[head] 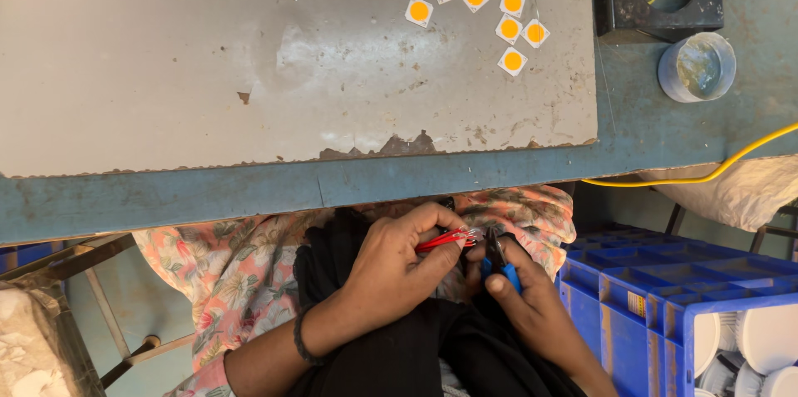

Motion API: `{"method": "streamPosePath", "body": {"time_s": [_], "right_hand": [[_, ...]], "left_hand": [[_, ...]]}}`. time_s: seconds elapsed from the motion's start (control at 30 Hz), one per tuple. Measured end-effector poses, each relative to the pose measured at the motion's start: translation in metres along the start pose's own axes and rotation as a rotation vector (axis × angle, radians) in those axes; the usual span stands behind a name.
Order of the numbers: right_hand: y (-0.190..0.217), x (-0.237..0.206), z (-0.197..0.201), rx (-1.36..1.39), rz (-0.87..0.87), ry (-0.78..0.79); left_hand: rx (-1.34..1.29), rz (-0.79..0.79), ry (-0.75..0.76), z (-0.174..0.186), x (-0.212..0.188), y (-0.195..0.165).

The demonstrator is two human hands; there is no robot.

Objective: The person solders red wires to small square LED modules on a workbench using a soldering iron and solder. They then strip the ends of several red wires with wire cutters and continue soldering additional LEDs.

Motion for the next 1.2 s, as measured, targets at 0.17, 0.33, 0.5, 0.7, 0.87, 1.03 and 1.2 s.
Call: {"method": "streamPosePath", "body": {"time_s": [0.17,0.33,0.5,0.7,0.87,1.03,1.2], "right_hand": [[0.02,-0.005,-0.005,-0.168,-0.035,0.092],[0.04,0.005,-0.011,-0.318,0.052,0.106],[0.045,0.007,-0.009,-0.373,0.027,0.101],[0.041,0.006,-0.006,-0.456,-0.048,0.094],[0.047,0.006,-0.006,-0.503,0.011,0.106],[0.04,0.007,-0.005,-0.468,-0.082,0.108],[0.046,0.007,-0.008,-0.482,-0.055,0.139]], "left_hand": [[-0.003,0.041,0.03,-0.005,0.0,0.002],[-0.043,-0.016,0.021,-0.004,-0.001,0.0],[-0.024,-0.019,0.015,-0.002,-0.002,0.001],[0.047,0.004,0.005,0.002,-0.001,0.0],[0.099,-0.014,0.016,0.004,0.0,-0.005],[0.107,0.003,0.022,0.004,0.001,-0.004],[0.099,0.02,0.014,0.004,0.001,-0.001]]}}
Point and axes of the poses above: each hand's wrist, its own x-axis towards the middle knuckle, its own z-axis out of the back of the hand, y = z × x, the point moved 9 cm from there along x, towards the middle knuckle, and after that the axes turned 2 degrees about y, right-handed, at the moved point
